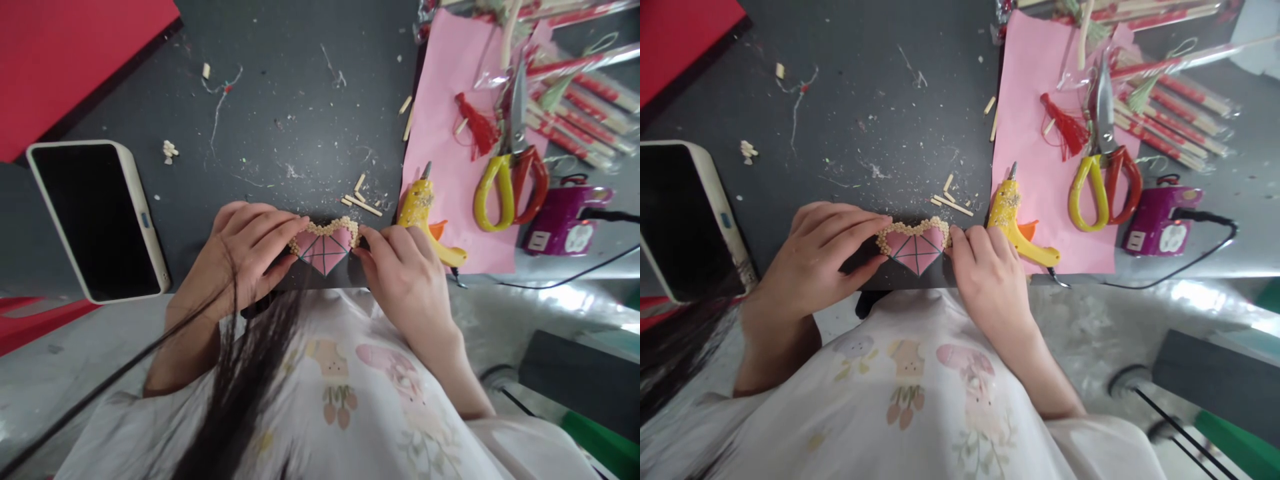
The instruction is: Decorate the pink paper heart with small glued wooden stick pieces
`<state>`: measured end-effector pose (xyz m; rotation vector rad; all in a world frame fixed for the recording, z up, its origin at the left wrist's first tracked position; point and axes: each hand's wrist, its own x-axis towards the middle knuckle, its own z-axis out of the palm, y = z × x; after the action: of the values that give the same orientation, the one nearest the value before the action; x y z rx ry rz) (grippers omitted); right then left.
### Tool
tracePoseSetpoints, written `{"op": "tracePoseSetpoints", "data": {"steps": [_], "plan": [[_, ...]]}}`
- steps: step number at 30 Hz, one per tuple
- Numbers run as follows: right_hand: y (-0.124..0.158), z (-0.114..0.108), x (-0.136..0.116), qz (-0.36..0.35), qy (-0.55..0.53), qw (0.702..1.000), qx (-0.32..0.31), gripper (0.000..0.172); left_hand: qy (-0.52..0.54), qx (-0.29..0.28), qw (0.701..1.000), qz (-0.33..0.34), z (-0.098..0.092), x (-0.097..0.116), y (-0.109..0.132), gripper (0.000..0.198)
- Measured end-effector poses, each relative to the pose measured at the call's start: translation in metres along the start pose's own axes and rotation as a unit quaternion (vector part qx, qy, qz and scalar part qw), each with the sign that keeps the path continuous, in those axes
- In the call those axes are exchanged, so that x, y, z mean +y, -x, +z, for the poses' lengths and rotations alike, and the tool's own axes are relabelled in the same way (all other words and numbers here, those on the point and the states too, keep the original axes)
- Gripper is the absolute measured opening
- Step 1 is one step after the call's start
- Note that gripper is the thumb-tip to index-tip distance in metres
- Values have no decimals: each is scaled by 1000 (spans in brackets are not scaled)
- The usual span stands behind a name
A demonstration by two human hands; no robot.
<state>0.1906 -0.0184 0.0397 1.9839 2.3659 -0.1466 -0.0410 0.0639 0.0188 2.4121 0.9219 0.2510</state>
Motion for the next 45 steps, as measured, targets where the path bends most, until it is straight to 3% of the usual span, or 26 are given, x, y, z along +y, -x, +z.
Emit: {"op": "tracePoseSetpoints", "data": {"steps": [6,21,45], "plan": [[-1,2,0,0,-6,1000,4,27,-16,20,1000,0,5,-1,1,38],[1,4,2,-6,17,1000,18,34,3,0,1000,-12,3,-2,0,38],[3,9,2,-6,0,1000,13,34,-4,13,1000,-10,5,0,-2,40]]}}
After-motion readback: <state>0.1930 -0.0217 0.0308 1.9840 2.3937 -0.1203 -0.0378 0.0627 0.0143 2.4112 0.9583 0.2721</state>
